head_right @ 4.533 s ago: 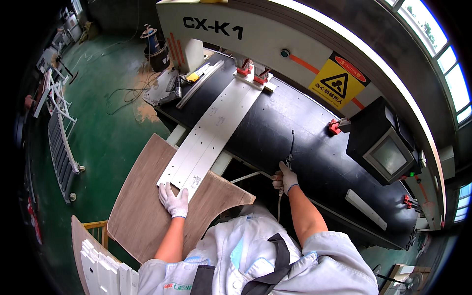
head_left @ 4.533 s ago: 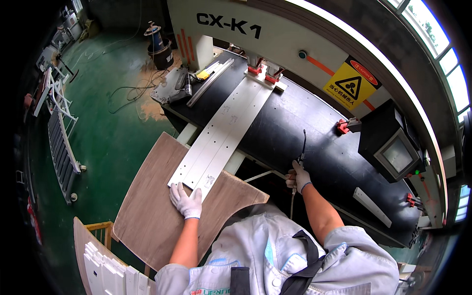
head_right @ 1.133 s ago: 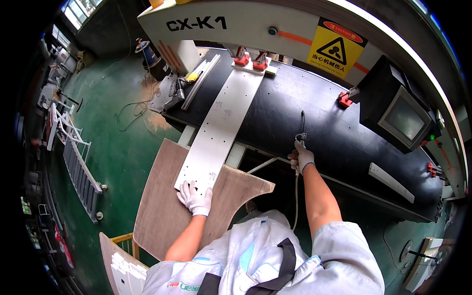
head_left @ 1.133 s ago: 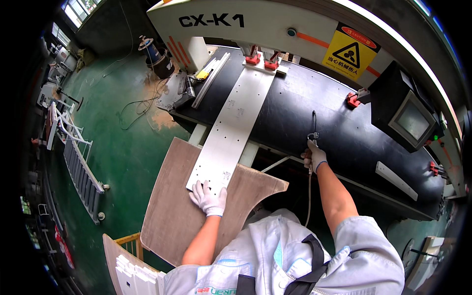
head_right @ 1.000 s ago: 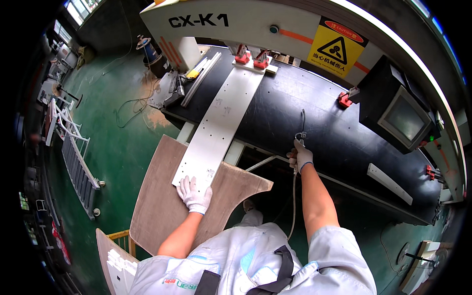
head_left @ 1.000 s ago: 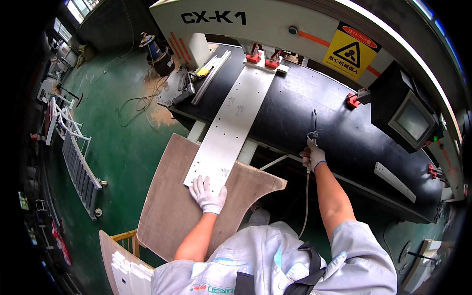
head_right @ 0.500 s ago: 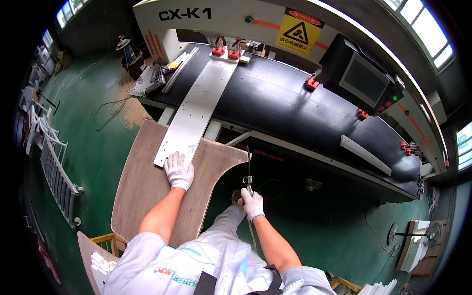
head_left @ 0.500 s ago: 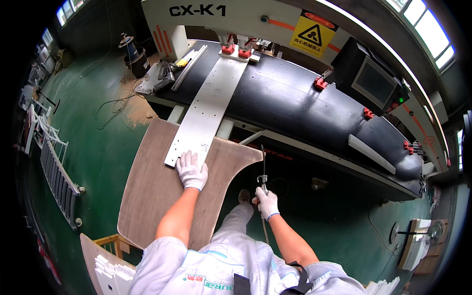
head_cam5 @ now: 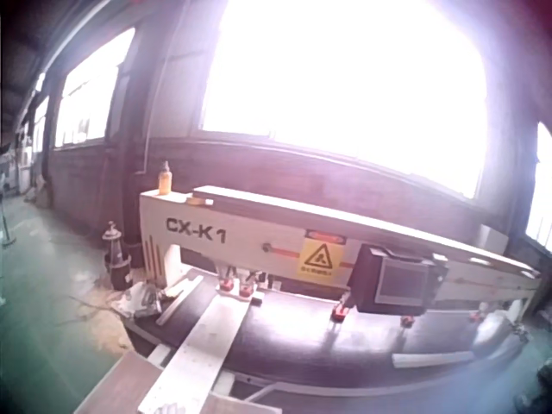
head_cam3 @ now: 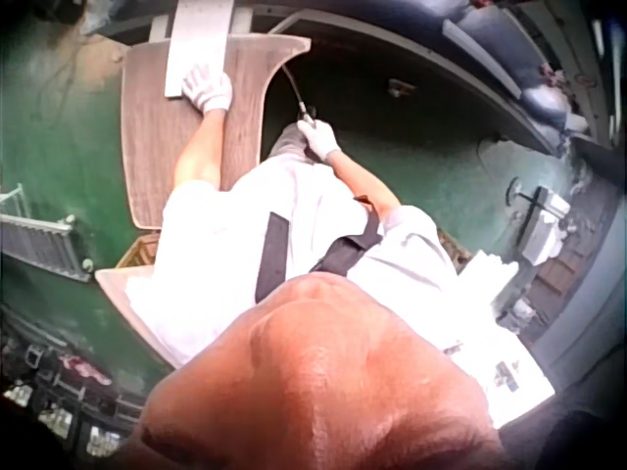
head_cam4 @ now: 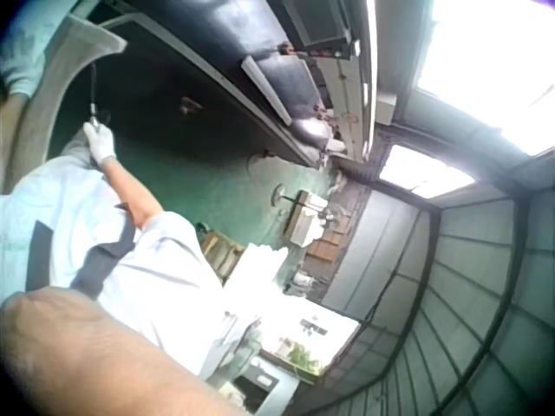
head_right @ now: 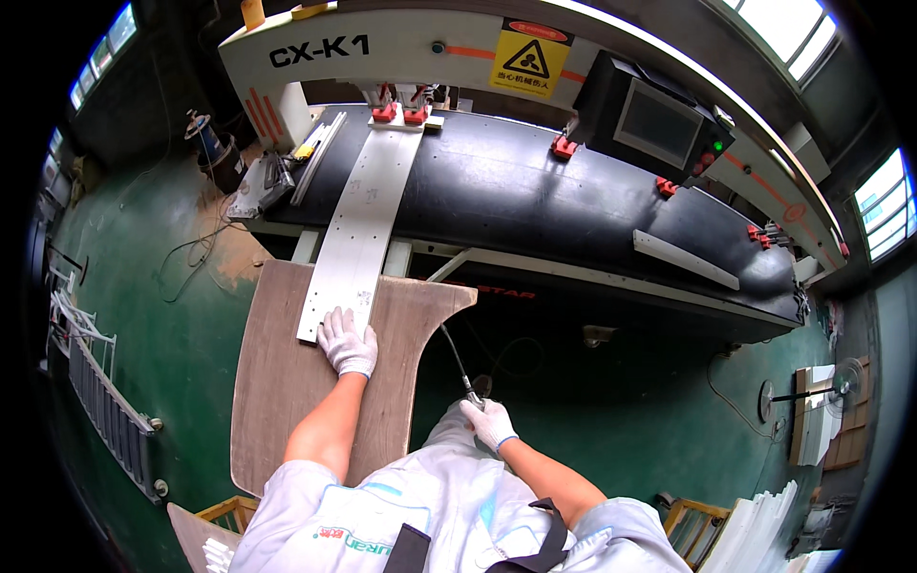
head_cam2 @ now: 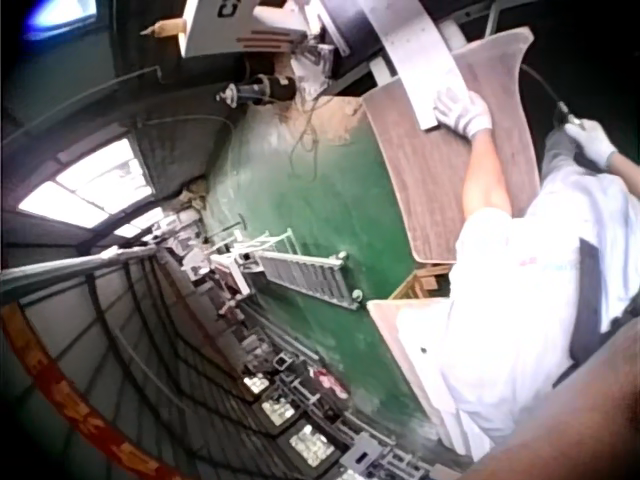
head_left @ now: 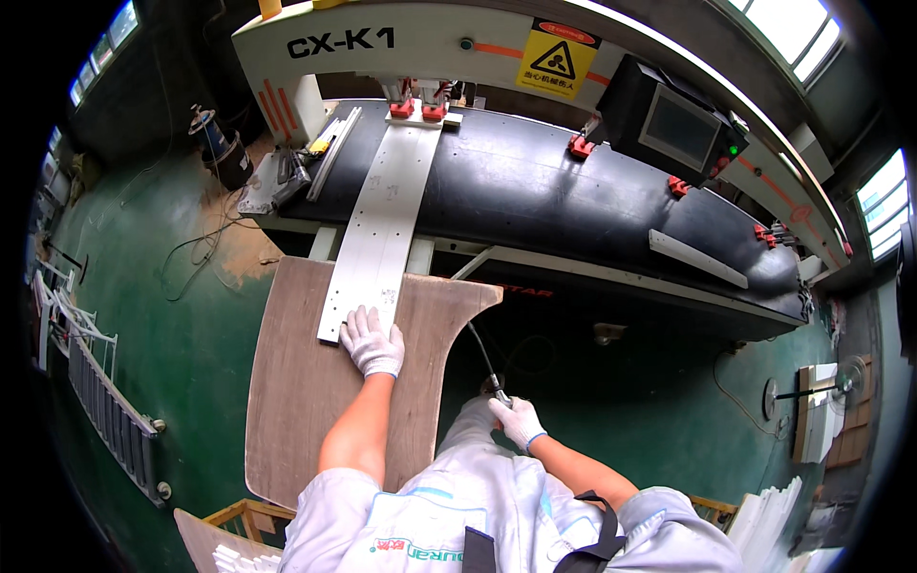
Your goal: The person picks up a white wood panel from a stack, places it on a work surface, and applies adhesive to it using a spray applicator. They then place the panel onto a machine bed, repeat the process with a second panel, and finally stack the panels back onto a larger table.
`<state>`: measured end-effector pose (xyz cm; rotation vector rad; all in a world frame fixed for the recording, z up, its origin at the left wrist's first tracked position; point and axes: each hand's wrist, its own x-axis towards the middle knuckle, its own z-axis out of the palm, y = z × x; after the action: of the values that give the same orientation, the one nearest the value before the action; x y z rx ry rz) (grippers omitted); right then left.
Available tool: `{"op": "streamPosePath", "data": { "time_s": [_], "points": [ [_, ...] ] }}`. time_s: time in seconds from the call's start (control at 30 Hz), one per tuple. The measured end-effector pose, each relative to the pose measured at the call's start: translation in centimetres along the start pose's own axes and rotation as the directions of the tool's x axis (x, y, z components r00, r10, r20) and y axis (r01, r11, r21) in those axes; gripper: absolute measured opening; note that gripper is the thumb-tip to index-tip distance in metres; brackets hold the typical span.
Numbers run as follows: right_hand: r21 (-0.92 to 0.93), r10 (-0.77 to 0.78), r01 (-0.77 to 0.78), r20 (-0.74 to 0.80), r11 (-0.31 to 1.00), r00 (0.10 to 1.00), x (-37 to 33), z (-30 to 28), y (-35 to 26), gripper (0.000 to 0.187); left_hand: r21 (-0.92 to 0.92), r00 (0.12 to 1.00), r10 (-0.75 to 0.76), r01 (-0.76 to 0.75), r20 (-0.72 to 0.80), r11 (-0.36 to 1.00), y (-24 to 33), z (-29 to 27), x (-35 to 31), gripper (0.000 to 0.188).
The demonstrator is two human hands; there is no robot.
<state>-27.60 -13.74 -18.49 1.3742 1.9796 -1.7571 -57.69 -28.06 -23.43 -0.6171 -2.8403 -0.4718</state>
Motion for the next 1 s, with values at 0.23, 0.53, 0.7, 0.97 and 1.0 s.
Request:
{"op": "streamPosePath", "data": {
  "time_s": [0.23,0.53,0.7,0.97,1.0],
  "points": [
    [-0.113,-0.069,0.075,0.063,0.991,0.996,-1.7,1.0,-0.8,0.046,0.029,1.0,0.005,-0.004,-0.018,1.0,0.1,0.2,0.1,0.067],
    [-0.475,-0.259,0.134,-0.207,0.869,0.943,-3.8,-1.0,2.9,0.051,0.026,1.0,-0.007,0.006,0.022,1.0,0.4,0.6,0.6,0.067],
    [-0.11,-0.069,0.035,-0.315,0.993,0.947,-4.7,-3.8,3.3,0.052,0.027,1.0,-0.004,0.004,0.005,1.0,0.1,0.7,0.4,0.065],
    [-0.313,-0.06,0.066,0.028,0.947,0.998,-4.2,-3.7,6.3,0.068,0.009,1.0,0.009,-0.009,0.003,1.0,0.0,0.6,0.2,0.06],
    [-0.31,-0.067,0.08,0.05,0.947,0.996,-3.6,-3.8,5.9,0.068,0.005,1.0,0.008,-0.008,0.005,1.0,0.0,0.5,0.4,0.06]
  ]
}}
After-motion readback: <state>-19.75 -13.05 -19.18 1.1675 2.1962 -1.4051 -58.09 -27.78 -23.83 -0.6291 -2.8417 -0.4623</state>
